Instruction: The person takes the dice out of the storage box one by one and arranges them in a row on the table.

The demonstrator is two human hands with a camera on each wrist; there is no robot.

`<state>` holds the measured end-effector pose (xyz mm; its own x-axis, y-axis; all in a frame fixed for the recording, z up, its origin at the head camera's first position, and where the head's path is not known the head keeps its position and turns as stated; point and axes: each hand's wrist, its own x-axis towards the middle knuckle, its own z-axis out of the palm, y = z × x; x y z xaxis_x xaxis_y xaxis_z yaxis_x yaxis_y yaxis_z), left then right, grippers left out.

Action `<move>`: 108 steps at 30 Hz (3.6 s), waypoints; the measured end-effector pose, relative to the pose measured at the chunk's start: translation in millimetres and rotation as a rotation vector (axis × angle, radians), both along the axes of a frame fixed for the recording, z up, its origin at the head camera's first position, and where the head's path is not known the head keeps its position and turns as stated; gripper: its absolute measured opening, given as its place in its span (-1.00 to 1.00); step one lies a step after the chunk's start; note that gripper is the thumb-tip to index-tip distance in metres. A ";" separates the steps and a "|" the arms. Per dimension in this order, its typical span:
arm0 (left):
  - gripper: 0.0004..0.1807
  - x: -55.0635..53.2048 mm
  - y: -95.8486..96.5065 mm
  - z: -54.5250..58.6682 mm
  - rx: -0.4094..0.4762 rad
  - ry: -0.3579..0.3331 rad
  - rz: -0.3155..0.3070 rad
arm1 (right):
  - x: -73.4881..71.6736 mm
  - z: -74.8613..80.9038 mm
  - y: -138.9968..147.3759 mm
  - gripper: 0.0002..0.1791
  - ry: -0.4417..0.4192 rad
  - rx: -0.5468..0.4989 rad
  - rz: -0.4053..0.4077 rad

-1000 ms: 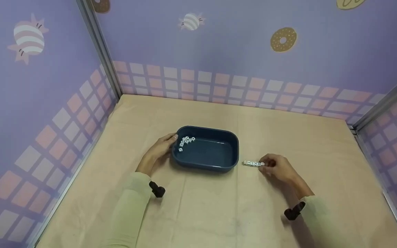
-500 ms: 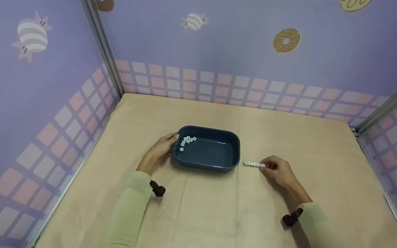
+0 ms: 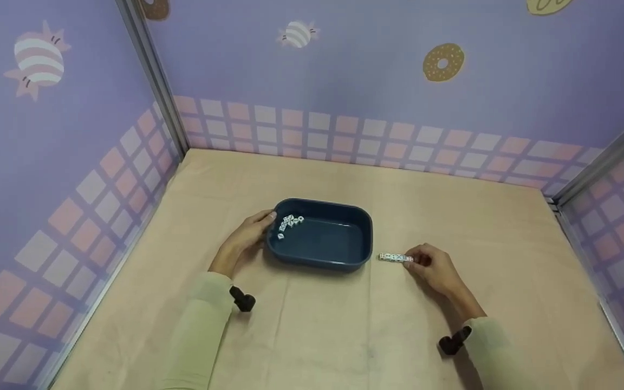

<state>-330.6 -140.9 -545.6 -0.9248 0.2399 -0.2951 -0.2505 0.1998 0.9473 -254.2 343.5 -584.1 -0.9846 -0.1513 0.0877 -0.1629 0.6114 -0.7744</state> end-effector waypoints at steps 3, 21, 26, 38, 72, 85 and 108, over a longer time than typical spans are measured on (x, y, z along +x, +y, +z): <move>-0.32 -0.3 -3.0 1.6 0.005 -0.005 0.003 | -1.3 0.4 -2.8 -0.85 0.003 -0.007 0.005; -0.31 -1.1 -0.7 -3.4 -0.012 -0.015 -0.008 | -4.0 5.3 1.3 -0.64 -0.092 -0.098 -0.001; -0.31 -2.0 1.7 -2.7 -0.033 0.002 -0.009 | -9.2 18.9 -5.3 -0.62 -0.059 -0.082 -0.059; -0.36 3.8 1.6 5.1 0.007 -0.027 -0.008 | -33.4 72.0 -100.7 -0.77 0.271 -0.182 -0.021; -0.51 -3.5 4.8 4.7 0.006 0.067 0.001 | -73.6 34.2 -280.4 -0.80 0.076 0.093 0.406; -0.47 -7.5 5.1 5.5 -0.048 0.136 -0.006 | -77.0 36.9 -280.8 -0.83 0.027 0.149 0.421; -0.45 -7.5 3.8 1.7 -0.041 0.179 -0.011 | -74.7 72.6 -249.5 -0.88 0.171 0.045 0.418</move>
